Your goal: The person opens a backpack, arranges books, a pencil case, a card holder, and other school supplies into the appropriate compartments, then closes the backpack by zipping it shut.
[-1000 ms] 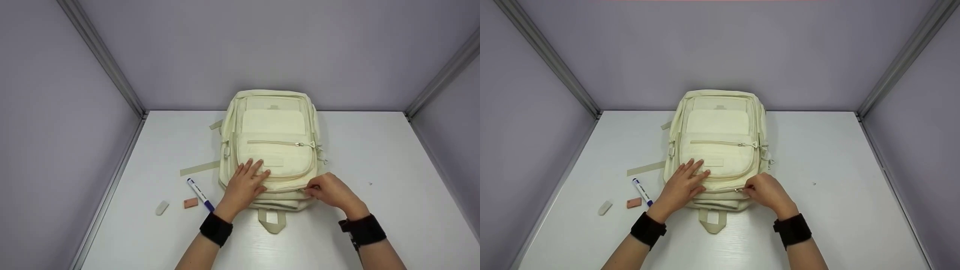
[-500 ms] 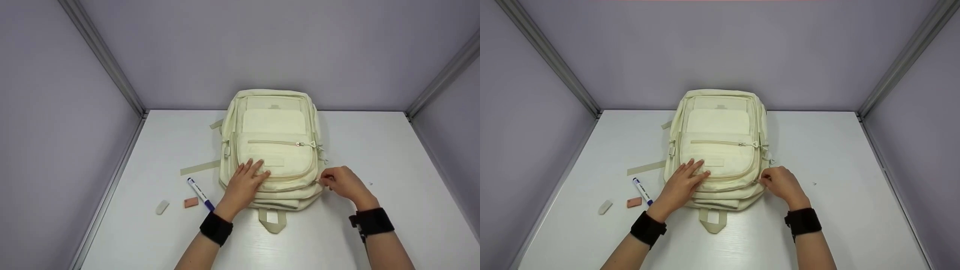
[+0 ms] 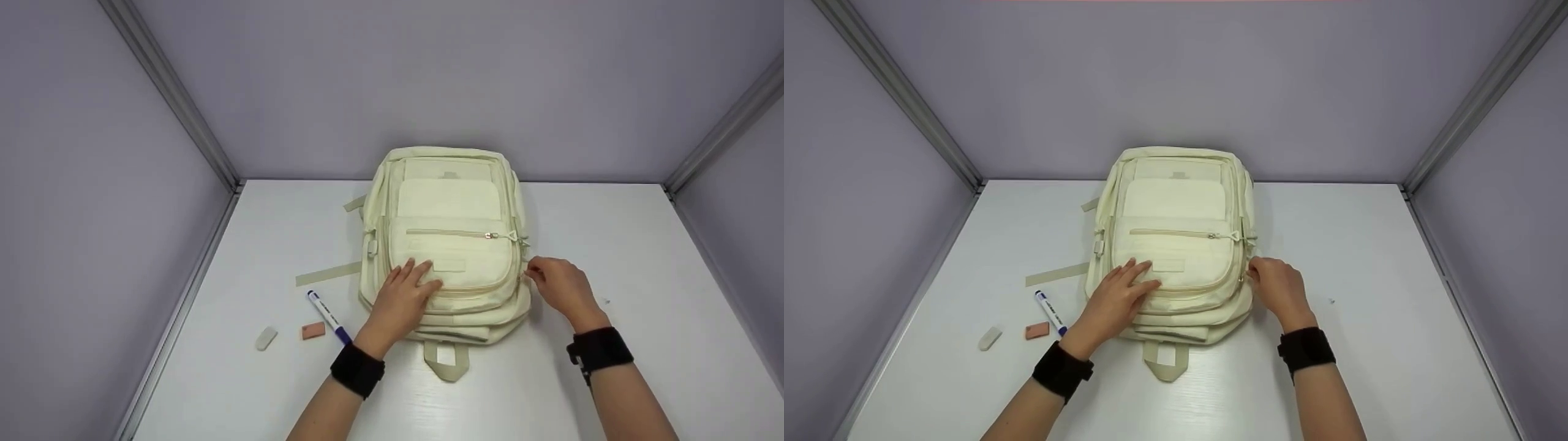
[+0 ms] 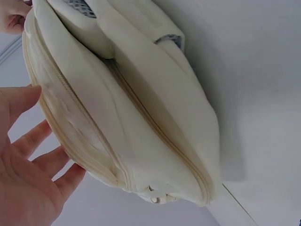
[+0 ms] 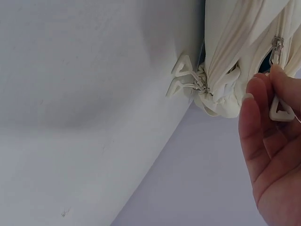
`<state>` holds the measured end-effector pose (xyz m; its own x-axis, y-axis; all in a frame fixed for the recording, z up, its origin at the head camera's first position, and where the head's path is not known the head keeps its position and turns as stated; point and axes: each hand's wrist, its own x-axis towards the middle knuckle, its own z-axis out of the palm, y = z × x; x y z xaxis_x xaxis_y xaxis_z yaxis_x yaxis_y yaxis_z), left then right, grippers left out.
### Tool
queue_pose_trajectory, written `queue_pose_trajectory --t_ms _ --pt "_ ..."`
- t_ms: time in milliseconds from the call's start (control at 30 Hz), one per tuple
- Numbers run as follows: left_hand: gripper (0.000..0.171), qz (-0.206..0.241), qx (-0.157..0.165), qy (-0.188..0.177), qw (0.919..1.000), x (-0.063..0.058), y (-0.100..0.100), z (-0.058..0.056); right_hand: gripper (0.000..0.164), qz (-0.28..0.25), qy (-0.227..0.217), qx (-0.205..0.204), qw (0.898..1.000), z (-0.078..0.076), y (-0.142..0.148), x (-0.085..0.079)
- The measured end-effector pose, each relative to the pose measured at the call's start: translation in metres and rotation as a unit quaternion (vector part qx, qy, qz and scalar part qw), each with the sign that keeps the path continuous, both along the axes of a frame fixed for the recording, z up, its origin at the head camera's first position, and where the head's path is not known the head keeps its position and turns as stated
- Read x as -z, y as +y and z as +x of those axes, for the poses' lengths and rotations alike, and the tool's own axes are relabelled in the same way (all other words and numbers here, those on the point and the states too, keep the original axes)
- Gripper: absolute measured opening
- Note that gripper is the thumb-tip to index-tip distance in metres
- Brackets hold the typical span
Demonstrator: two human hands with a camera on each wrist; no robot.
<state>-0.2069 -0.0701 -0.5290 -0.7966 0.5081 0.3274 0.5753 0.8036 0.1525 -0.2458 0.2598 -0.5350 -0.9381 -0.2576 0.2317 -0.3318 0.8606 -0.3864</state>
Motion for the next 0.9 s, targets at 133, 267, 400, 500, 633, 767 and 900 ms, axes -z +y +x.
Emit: queue_pose_trajectory --t_ms 133,267,400,500,633,767,900 --pt "0.033 -0.006 -0.011 0.028 0.9995 -0.002 0.008 -0.006 0.004 0.001 0.013 0.001 1.0 -0.001 -0.001 0.001" --pt "0.045 -0.04 -0.014 0.017 0.999 -0.001 0.014 -0.011 0.004 -0.001 0.018 0.008 1.0 -0.001 -0.002 0.004" --pt "0.043 -0.055 -0.013 -0.011 0.9983 -0.003 0.014 -0.013 0.004 -0.009 0.041 0.025 0.999 -0.002 -0.003 0.007" --pt "0.04 -0.052 -0.008 -0.016 0.9985 -0.004 0.014 -0.015 0.004 -0.014 0.068 0.039 0.997 -0.005 -0.003 0.008" --pt "0.039 -0.042 0.003 -0.018 0.9989 -0.005 0.012 -0.016 0.005 -0.017 0.099 0.058 0.993 -0.012 -0.005 0.01" --pt "0.039 -0.036 0.009 -0.019 0.9992 -0.005 0.011 -0.016 0.006 -0.018 0.123 0.079 0.989 -0.021 -0.006 0.009" --pt "0.038 -0.03 0.012 -0.02 0.9993 -0.005 0.01 -0.017 0.006 -0.022 0.125 0.093 0.988 -0.032 -0.007 0.007"
